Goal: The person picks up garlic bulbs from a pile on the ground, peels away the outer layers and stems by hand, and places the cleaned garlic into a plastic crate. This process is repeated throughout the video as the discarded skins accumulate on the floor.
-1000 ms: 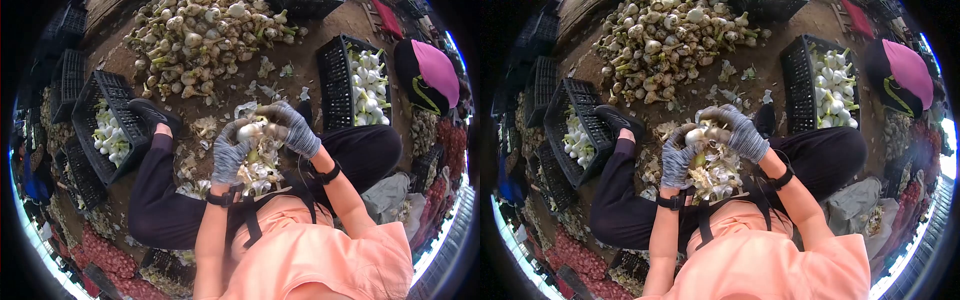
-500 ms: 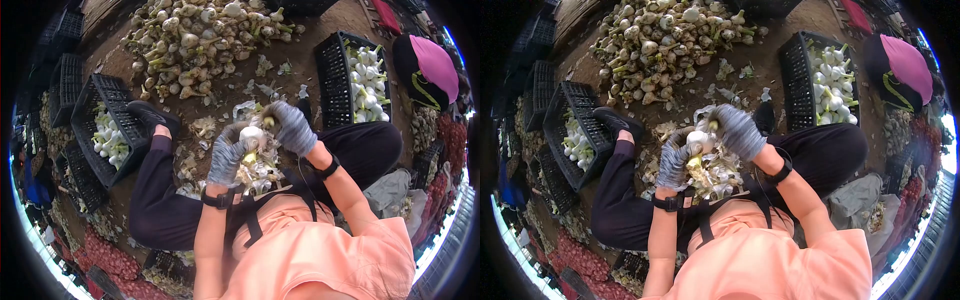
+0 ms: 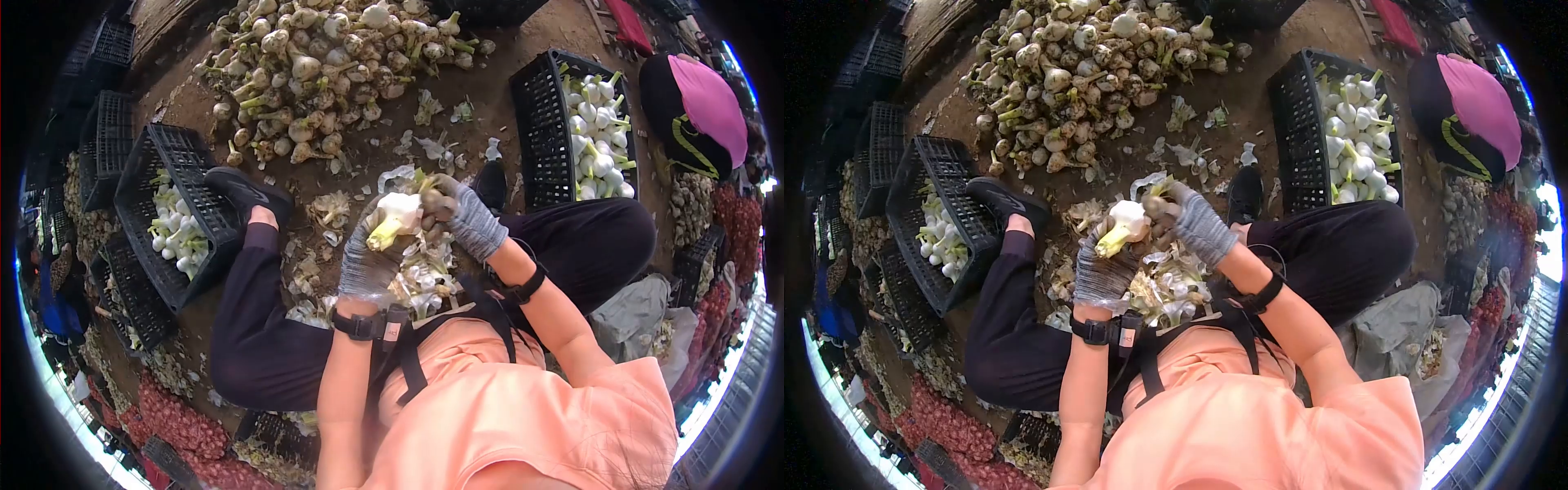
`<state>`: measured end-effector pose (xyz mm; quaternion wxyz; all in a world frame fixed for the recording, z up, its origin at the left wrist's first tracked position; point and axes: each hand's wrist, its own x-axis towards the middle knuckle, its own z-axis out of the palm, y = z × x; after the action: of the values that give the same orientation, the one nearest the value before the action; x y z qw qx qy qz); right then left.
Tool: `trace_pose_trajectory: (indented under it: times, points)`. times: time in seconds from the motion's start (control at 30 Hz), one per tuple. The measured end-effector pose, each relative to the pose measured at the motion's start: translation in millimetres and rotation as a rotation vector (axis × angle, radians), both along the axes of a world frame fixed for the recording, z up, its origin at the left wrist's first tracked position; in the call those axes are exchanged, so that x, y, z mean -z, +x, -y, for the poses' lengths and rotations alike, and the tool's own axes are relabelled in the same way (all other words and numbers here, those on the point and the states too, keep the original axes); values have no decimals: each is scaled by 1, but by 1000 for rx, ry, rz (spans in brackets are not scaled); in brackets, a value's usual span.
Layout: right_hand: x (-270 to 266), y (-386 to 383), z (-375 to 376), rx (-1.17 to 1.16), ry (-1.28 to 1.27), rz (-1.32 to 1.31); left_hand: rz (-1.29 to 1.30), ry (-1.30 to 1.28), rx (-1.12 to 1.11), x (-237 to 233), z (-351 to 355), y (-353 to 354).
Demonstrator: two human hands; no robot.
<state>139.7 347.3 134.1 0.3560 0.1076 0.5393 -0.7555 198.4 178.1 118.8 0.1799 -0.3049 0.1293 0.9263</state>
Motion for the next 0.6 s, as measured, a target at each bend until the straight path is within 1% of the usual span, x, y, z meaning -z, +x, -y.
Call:
trace_pose_trajectory:
  times: [0.07,0.1,0.13,0.2,0.23,0.27,0.33,0.37,0.4,0.47,0.5,0.53,0.6]
  points:
    - [-5,-3,8,-36,170,-207,-105,-50,-21,-2,-3,-1]
    - [-6,-4,4,-25,66,-84,-120,-86,2,-1,-1,-1]
    - [-7,-3,2,-28,65,-85,-122,-88,-1,-1,-2,0]
    - [-11,-1,-2,-52,99,-30,-46,-168,-16,-1,-6,3]
    - [-6,0,-6,-99,158,-7,-35,-81,-40,3,-7,4]
    - [1,1,-9,-100,158,-8,-36,-80,-42,6,-6,5]
    - [16,7,-16,-342,395,-38,38,167,-130,9,-4,9]
    - [24,10,-20,-627,613,-323,51,159,-154,15,-1,10]
    - [31,11,-22,-635,614,-325,50,162,-162,20,0,11]
    - [31,12,-20,-594,990,-923,46,102,-140,20,2,11]
    - [31,7,-19,-429,928,-914,19,99,-149,20,3,11]
    - [25,2,-13,-427,926,-915,17,96,-148,18,3,10]
    - [4,-7,5,-48,327,-224,-75,40,-118,13,0,7]
